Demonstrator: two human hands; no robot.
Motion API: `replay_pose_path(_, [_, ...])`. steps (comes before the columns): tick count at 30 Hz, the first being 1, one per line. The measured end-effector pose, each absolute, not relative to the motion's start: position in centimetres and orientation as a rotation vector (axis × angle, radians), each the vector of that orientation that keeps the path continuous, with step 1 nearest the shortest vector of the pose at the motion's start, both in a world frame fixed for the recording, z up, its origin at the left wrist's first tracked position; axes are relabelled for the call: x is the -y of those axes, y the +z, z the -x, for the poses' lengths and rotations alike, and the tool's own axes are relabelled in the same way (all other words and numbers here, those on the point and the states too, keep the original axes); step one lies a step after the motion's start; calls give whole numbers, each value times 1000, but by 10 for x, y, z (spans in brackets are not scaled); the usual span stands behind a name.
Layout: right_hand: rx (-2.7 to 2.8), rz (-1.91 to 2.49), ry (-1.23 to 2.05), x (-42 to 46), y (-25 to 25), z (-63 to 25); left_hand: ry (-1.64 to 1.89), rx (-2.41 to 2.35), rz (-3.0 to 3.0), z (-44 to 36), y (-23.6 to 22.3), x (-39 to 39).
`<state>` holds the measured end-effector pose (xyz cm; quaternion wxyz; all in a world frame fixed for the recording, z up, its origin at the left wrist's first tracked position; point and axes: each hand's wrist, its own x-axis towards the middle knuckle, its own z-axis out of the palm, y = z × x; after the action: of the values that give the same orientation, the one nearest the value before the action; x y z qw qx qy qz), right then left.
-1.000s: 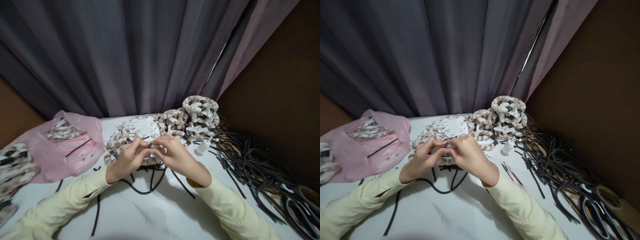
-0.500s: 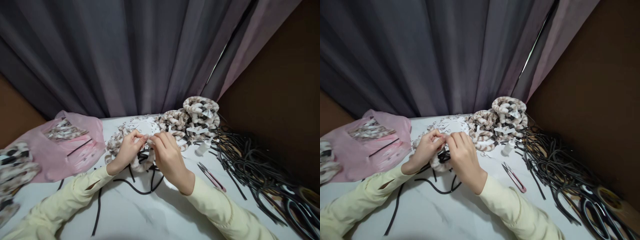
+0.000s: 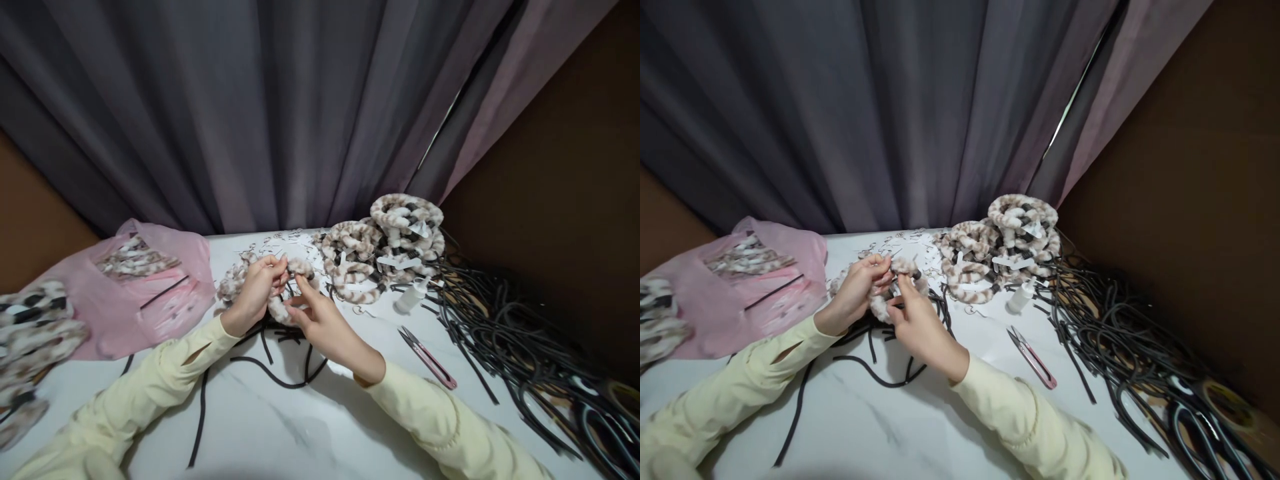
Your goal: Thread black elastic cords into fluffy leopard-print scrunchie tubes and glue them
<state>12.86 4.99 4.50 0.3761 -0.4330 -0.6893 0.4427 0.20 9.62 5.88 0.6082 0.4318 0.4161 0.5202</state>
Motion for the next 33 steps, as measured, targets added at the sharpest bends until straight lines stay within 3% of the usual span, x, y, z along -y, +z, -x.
replay_pose_path(3, [1509,1006,1514,-57,42,-126,1218,-1002,-1082,-4,57,-94])
replay_pose_path(5, [1395,956,1581,-60,41,-125,1247,-1027,-1229,-5,55,-91])
replay_pose_path(10, [1334,981,1467,-63,36,-126,1338,-1078,-1583,-6,54,-84])
replay_pose_path(15, [1397,852,1407,-66,35,-127,1281,-1001,-1512,-4,56,-84])
replay_pose_path(21, [1394,1011,1291,-66,33,-125,1326,-1093,-1636,-3,57,-82])
replay_pose_path(25, [1414,1073,1219,-61,36,-127,1542,-1204,-2091,0,51,-80])
replay_pose_path(33, [1764,1120,989,-47,58,-136,1800,-759,-2897,15,39,-94])
